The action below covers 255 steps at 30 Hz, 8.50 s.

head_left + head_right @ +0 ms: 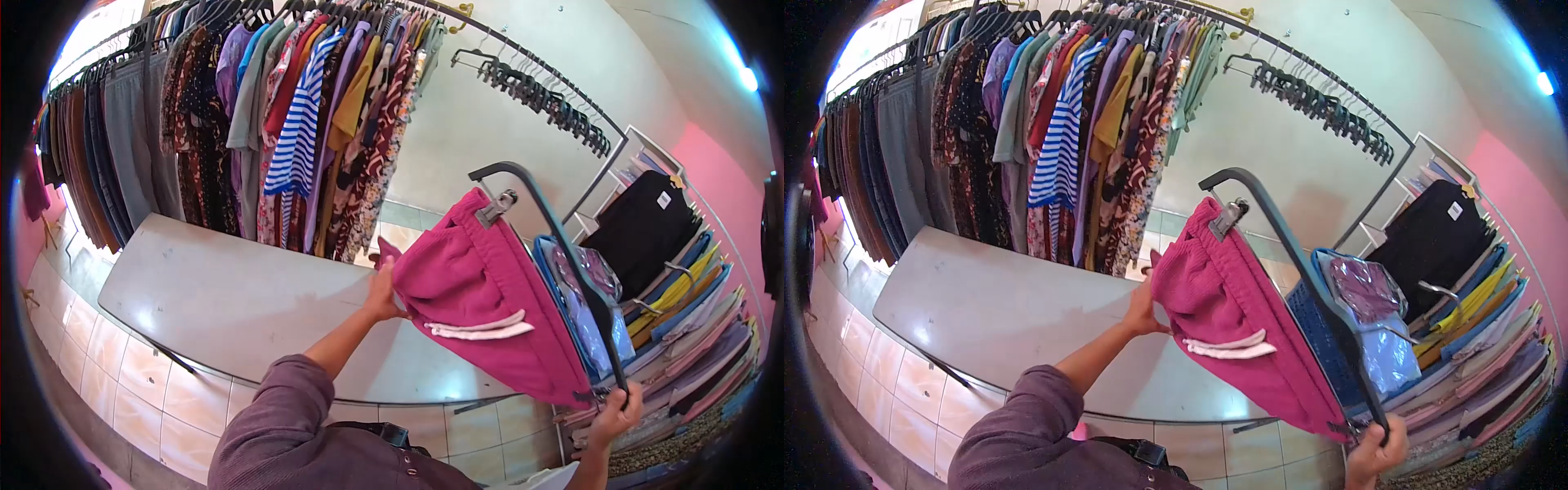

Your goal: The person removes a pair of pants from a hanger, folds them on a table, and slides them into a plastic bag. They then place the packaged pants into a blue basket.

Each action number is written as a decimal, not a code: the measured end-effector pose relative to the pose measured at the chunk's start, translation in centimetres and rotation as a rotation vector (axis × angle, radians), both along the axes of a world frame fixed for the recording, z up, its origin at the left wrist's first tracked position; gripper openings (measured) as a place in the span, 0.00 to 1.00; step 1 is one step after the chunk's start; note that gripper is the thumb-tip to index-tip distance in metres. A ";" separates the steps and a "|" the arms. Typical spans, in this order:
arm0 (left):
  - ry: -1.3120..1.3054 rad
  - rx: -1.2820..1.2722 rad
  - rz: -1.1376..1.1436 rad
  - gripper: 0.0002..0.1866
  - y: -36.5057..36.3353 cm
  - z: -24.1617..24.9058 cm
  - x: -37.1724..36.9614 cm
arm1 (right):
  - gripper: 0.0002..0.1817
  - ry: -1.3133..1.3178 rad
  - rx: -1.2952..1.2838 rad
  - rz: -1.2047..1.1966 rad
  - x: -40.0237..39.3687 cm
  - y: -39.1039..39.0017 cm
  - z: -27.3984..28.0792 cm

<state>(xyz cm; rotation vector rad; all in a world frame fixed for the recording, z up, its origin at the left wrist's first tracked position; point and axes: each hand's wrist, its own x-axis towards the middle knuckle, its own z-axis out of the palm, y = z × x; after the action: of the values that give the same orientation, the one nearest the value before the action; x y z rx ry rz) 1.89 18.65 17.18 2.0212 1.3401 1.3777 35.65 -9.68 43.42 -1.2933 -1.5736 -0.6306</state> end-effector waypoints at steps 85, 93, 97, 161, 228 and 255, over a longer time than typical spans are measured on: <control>0.288 -0.600 0.902 0.16 -6.9 -14.8 -11.9 | 0.39 0.039 -0.783 0.180 -17.6 34.3 -38.8; 0.237 -0.648 0.864 0.17 -7.1 -14.2 -12.1 | 0.39 -0.202 -1.070 0.161 -13.6 24.2 -40.7; 0.226 -0.606 0.818 0.17 -7.7 -14.7 -12.5 | 0.39 -0.223 -1.037 0.151 -13.7 23.7 -41.0; -0.492 -1.238 0.085 0.11 5.5 -15.3 -19.6 | 0.07 1.262 -1.671 0.532 -10.5 40.0 -40.0; 0.448 -0.390 0.162 0.38 -5.2 -13.5 -16.0 | 0.21 0.410 0.258 0.166 -31.2 60.4 19.2; 0.391 -0.245 0.236 0.33 -4.7 -14.3 -16.3 | 0.24 0.206 0.295 0.118 -30.7 57.3 13.8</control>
<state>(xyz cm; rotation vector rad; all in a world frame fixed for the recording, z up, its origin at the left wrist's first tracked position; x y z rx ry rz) -14.45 13.91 2.88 2.0816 1.8631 0.8690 4.91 47.59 57.26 -1.0039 -1.3214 -0.6092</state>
